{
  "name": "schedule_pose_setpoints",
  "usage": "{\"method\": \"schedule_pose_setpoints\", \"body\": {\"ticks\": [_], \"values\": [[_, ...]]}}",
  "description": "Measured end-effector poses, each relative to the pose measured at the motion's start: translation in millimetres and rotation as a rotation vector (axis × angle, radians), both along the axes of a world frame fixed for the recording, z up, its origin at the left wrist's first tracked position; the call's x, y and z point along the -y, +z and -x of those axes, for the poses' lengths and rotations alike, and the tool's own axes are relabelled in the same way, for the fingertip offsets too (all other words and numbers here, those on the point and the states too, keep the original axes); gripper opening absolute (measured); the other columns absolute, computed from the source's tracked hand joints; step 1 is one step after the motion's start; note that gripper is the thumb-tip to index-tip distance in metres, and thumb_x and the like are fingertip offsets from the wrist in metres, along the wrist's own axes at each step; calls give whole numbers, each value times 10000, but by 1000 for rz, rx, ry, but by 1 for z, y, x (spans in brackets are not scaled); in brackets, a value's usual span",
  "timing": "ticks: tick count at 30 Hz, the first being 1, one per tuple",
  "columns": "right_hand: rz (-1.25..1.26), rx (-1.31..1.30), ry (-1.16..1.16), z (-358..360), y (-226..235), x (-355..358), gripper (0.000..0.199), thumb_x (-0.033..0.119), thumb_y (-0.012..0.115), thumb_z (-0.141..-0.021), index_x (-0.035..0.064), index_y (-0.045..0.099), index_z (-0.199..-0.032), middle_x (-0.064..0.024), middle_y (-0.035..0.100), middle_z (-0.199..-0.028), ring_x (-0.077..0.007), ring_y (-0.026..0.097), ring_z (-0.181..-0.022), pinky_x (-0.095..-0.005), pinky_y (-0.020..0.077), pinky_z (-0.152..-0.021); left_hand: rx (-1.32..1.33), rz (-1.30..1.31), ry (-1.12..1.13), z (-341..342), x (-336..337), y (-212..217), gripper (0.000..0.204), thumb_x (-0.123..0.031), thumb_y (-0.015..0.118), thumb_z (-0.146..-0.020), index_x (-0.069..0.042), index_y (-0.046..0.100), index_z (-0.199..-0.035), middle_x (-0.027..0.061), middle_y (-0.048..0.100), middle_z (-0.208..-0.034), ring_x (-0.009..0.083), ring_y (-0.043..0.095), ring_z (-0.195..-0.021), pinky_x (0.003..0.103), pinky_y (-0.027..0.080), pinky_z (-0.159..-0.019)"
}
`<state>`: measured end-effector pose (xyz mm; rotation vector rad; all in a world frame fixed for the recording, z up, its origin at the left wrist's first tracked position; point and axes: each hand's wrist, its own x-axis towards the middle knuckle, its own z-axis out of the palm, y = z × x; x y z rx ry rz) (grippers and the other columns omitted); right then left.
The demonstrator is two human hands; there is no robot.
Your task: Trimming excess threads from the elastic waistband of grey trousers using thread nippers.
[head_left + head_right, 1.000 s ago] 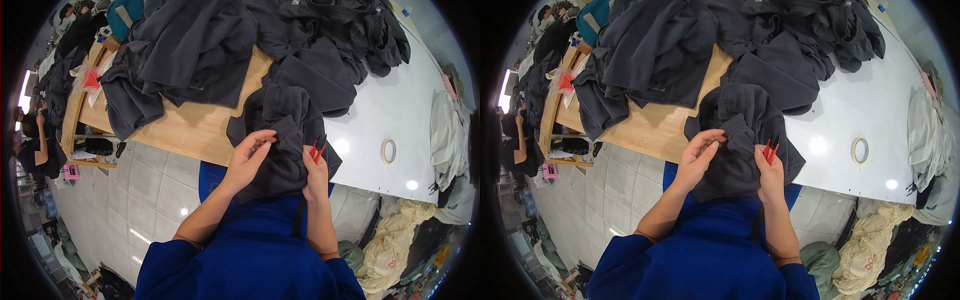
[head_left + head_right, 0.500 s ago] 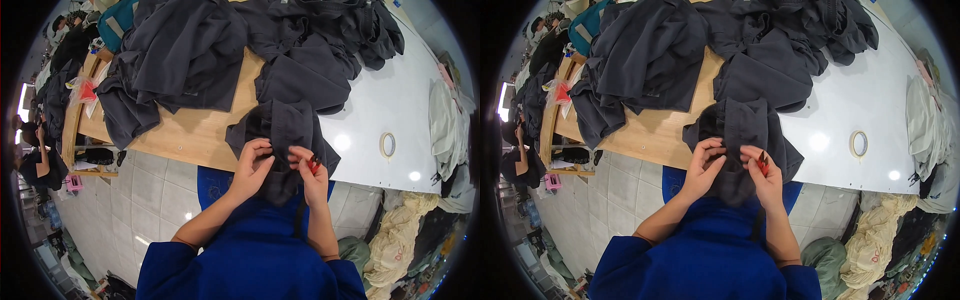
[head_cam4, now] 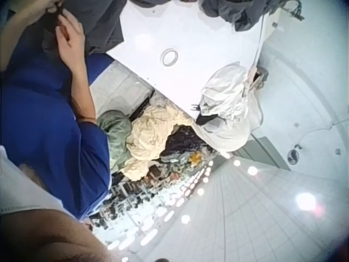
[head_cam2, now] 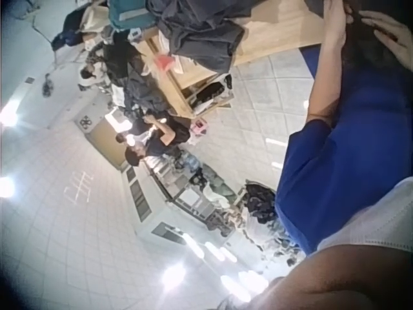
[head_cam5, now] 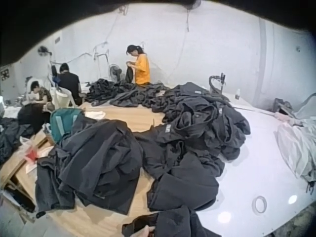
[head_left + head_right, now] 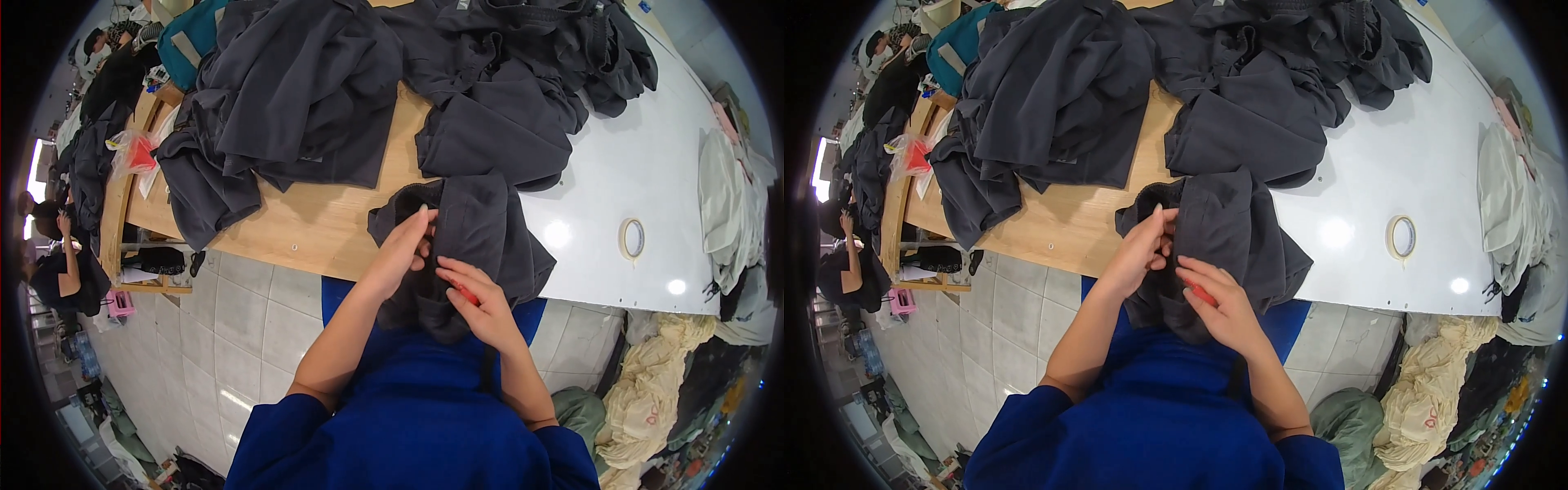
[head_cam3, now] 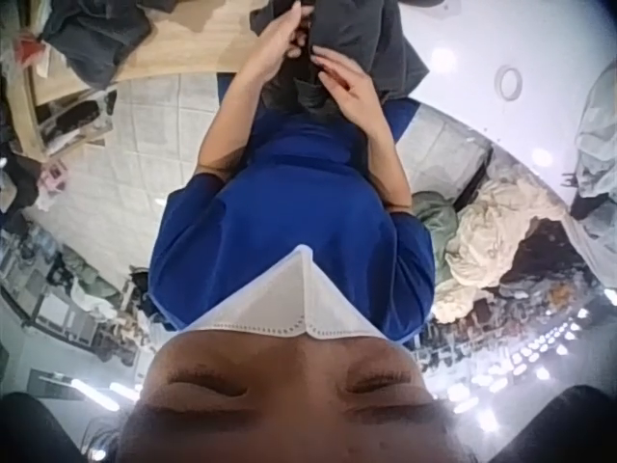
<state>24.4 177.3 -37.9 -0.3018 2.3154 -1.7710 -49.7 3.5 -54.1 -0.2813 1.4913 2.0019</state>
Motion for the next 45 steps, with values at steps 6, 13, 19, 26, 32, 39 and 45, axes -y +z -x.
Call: {"method": "schedule_pose_setpoints", "body": {"ticks": [6,13,19,26,32,39,45], "values": [[81,52,55,-4,10,-17,217,35,524,-870,23,605,-1071,-79,564,-1173,-186,554,-1013,-262,436,-827,274,-90,-23,23,-14,17,454,-539,438,-902,-138,601,-765,-54,504,-593,40,394,-453,187,235,-410],[532,104,-519,0,10,-20,250,137,430,-959,-15,542,-1123,-86,601,-1008,-136,564,-937,-263,421,-853,-97,-718,278,19,22,55,530,-474,355,-946,0,548,-1086,126,661,-878,204,665,-706,287,558,-643],[725,97,-787,-4,18,-25,219,102,425,-945,18,501,-1133,-15,474,-737,-70,385,-593,-223,332,-548,-279,-997,47,-12,3,104,681,-524,199,-949,40,356,-1295,229,483,-1251,338,513,-1138,423,460,-924],[669,-93,-557,-22,41,-17,124,-35,558,-817,-29,610,-929,-7,507,-709,-54,410,-583,-193,300,-515,-127,-590,-60,-45,-16,66,558,-385,169,-995,36,369,-1301,190,494,-1258,291,497,-1161,394,423,-965],[-164,-579,-469,-4,36,7,274,-28,711,-694,22,670,-960,-3,472,-583,-100,392,-495,-223,290,-465,-117,-689,-94,-64,-26,53,516,-355,207,-1003,25,451,-1253,115,510,-1242,217,457,-1175,370,317,-1030],[18,-520,-405,-19,48,14,57,-2,665,-739,43,658,-773,-26,530,-570,-131,451,-487,-236,332,-458,-29,-526,79,-65,-25,71,528,-379,226,-997,32,451,-1240,124,510,-1235,215,462,-1170,366,335,-1014],[47,-595,16,-29,51,6,209,112,779,-644,66,673,-817,-10,482,-541,-154,437,-454,-247,338,-443,-58,-597,149,-58,-29,76,505,-359,246,-997,36,447,-1239,131,512,-1231,211,482,-1140,373,374,-983]]}}
